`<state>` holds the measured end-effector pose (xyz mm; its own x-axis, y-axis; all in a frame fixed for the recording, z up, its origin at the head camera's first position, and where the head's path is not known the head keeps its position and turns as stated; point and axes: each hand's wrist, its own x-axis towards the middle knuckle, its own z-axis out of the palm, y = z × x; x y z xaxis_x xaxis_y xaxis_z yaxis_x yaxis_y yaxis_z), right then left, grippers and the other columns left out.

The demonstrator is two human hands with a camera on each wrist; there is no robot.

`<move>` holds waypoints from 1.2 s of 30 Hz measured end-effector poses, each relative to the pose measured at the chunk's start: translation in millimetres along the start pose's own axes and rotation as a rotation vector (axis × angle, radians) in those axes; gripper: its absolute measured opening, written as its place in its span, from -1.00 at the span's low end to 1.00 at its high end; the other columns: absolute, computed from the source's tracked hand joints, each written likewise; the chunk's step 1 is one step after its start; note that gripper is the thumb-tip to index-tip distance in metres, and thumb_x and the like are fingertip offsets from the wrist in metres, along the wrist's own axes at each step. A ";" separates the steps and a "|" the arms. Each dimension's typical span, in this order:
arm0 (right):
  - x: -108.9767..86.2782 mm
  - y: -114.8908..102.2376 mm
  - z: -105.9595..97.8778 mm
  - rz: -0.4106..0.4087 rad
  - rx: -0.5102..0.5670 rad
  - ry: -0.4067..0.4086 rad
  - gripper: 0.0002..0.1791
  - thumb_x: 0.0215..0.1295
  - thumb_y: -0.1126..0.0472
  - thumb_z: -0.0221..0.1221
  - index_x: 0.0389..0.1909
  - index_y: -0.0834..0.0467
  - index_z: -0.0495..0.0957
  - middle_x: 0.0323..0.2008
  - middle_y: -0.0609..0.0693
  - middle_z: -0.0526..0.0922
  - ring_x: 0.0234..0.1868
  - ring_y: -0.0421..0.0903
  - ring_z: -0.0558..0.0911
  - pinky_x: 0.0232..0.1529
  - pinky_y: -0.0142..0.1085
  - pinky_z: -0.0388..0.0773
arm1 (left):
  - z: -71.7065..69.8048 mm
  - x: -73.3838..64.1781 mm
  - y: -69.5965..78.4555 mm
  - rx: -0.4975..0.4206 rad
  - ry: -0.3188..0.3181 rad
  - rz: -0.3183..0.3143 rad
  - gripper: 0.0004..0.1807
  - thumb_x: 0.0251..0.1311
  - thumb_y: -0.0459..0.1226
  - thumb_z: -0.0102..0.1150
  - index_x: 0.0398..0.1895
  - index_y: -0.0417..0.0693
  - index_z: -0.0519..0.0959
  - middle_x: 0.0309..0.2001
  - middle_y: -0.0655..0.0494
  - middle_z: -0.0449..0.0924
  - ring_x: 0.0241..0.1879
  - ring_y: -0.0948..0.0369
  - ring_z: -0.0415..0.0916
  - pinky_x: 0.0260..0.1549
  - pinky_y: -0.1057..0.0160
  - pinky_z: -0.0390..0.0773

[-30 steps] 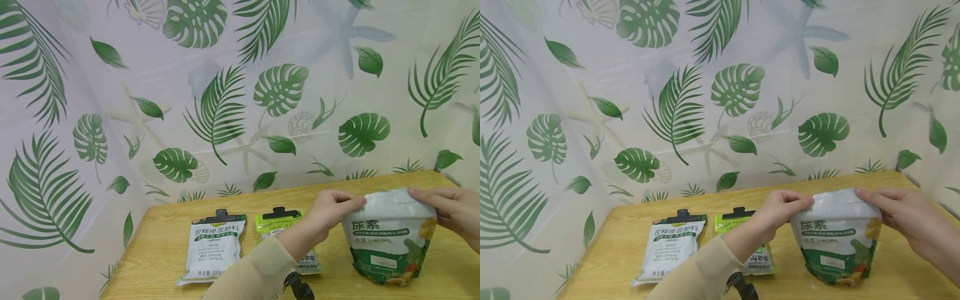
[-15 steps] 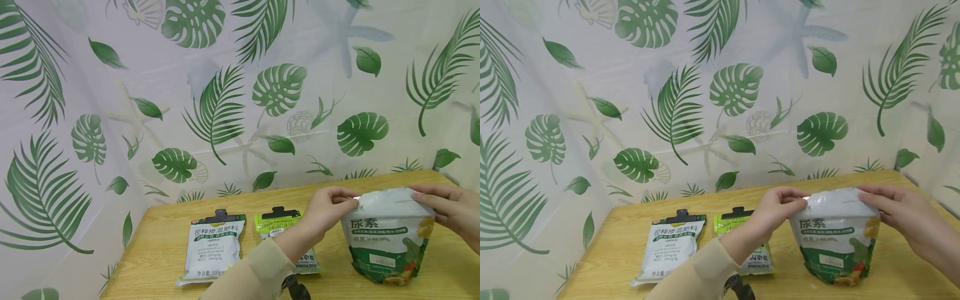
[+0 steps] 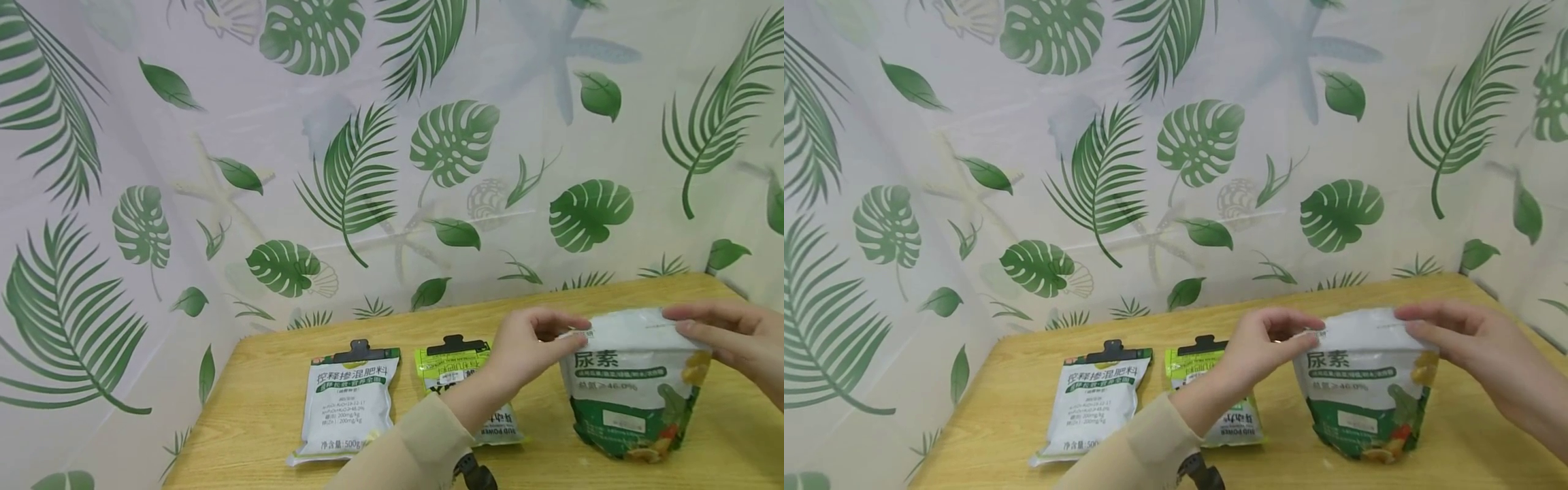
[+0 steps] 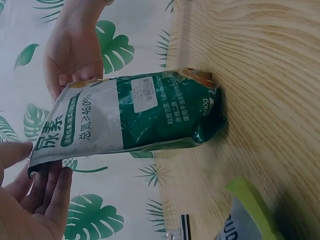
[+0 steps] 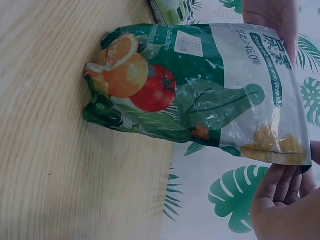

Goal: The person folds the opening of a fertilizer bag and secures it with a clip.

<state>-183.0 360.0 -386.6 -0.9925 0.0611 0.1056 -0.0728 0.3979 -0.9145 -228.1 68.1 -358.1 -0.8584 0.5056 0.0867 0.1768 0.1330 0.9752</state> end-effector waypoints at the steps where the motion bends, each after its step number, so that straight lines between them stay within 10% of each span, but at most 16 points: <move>1: -0.2 0.6 -0.3 0.003 -0.015 -0.003 -0.54 0.66 0.26 0.09 -0.11 -0.52 0.60 -0.21 -0.62 0.61 -0.25 -0.50 0.64 -0.32 -0.57 0.56 | -0.7 -0.1 -0.6 0.021 -0.007 0.002 -0.81 0.33 -0.31 0.45 -0.03 0.03 0.83 -0.06 0.36 0.81 -0.24 0.58 0.56 -0.28 0.51 0.56; 17: -6.9 2.0 1.3 -0.046 -0.278 -0.016 -0.57 0.49 0.21 0.33 -0.06 -0.53 0.59 -0.31 -0.51 0.65 -0.33 -0.44 0.61 -0.35 -0.47 0.58 | -7.6 -2.6 -6.4 0.211 -0.079 0.071 -0.77 0.36 -0.21 0.45 0.05 0.08 0.82 0.06 0.36 0.78 -0.30 0.59 0.55 -0.31 0.50 0.62; 22: -9.9 4.5 2.7 -0.053 -0.360 0.032 -0.82 0.43 0.18 0.39 0.00 -0.01 0.75 -0.33 -0.62 0.57 -0.35 -0.55 0.53 -0.39 -0.44 0.58 | -5.7 -3.7 -8.5 0.314 -0.082 0.086 -0.80 0.41 -0.13 0.41 0.00 0.08 0.84 -0.03 0.36 0.81 -0.30 0.61 0.54 -0.29 0.52 0.62; 28: -12.1 8.8 3.3 -0.026 -0.396 0.083 -0.55 0.44 0.10 0.39 0.08 0.43 0.69 -0.13 -0.55 0.55 -0.16 -0.66 0.36 -0.23 -0.18 0.70 | -4.6 -4.5 -9.5 0.400 -0.109 0.077 -0.78 0.47 -0.07 0.32 -0.02 0.10 0.85 -0.12 0.37 0.81 -0.29 0.61 0.54 -0.30 0.53 0.59; 36: -13.0 13.3 8.4 -0.098 -0.324 0.046 -0.80 0.49 0.25 0.32 0.05 0.19 0.75 -0.22 -0.78 0.46 -0.34 -0.53 0.58 -0.40 -0.42 0.61 | -1.6 -4.2 -9.6 0.417 -0.101 0.103 -0.78 0.51 -0.09 0.28 0.06 0.18 0.82 0.01 0.37 0.82 -0.22 0.63 0.59 -0.28 0.57 0.58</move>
<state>-171.9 356.8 -403.4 -0.9764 0.0462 0.2109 -0.1256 0.6733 -0.7287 -227.0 63.3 -367.5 -0.7782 0.6125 0.1385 0.4560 0.3997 0.7952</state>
